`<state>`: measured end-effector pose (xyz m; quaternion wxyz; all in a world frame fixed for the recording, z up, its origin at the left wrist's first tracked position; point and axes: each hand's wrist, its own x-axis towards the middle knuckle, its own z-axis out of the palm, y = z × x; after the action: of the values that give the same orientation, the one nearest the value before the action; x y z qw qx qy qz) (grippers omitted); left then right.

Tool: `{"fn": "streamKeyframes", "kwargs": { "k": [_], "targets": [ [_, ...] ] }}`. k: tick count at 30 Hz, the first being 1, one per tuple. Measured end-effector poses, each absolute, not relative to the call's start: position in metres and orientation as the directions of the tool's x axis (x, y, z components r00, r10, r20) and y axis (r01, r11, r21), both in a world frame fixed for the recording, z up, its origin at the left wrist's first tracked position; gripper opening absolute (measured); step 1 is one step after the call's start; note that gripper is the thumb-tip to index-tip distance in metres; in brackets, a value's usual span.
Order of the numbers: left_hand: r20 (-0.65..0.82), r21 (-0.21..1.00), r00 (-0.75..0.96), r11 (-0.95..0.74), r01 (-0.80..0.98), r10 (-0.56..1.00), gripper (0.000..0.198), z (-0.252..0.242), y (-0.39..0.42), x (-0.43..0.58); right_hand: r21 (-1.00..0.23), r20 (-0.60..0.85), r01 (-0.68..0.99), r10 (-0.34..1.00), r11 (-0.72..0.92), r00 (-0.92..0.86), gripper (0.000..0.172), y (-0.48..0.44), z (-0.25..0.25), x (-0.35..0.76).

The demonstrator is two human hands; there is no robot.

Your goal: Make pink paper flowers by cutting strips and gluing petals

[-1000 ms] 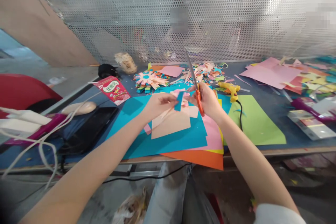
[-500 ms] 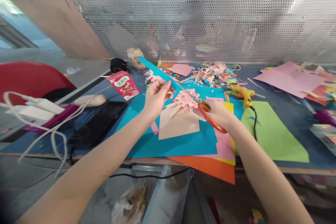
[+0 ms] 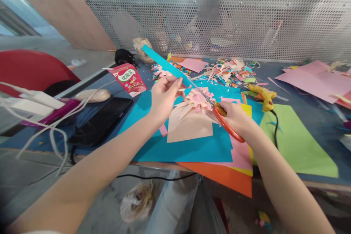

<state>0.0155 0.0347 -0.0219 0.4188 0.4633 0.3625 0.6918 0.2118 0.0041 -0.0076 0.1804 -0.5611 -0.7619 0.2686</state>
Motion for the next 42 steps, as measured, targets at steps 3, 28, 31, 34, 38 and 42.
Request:
{"fn": "streamKeyframes", "kwargs": {
  "k": [3, 28, 31, 34, 38, 42],
  "targets": [
    [0.332, 0.894, -0.222, -0.381, -0.234, 0.917, 0.022, -0.0235, 0.0343, 0.0162, -0.614, -0.033, 0.758, 0.953, 0.218, -0.301, 0.05, 0.0031, -0.0076, 0.211],
    [0.327, 0.902, -0.193, -0.367, -0.227, 0.925, 0.016, -0.0236, 0.0277, 0.0219, -0.556, -0.018, 0.806, 0.966, 0.206, -0.259, 0.058, 0.0035, -0.009, 0.2107],
    [0.299, 0.911, -0.197, -0.341, -0.234, 0.934, 0.015, -0.0228, 0.0272, 0.022, -0.573, -0.028, 0.796, 0.966, 0.197, -0.259, 0.058, 0.0035, -0.0089, 0.2104],
    [0.288, 0.908, -0.195, -0.332, -0.254, 0.937, 0.015, -0.022, 0.027, 0.0222, -0.581, -0.029, 0.79, 0.965, 0.195, -0.26, 0.059, 0.0036, -0.0081, 0.2101],
    [0.291, 0.901, -0.18, -0.333, -0.279, 0.94, 0.015, -0.022, 0.0277, 0.0219, -0.57, -0.026, 0.797, 0.965, 0.199, -0.26, 0.06, 0.0027, -0.0062, 0.21],
    [0.293, 0.898, -0.174, -0.333, -0.288, 0.94, 0.015, -0.0231, 0.0289, 0.0212, -0.56, -0.056, 0.808, 0.965, 0.183, -0.257, 0.058, 0.001, -0.0047, 0.2102]
  ]
}}
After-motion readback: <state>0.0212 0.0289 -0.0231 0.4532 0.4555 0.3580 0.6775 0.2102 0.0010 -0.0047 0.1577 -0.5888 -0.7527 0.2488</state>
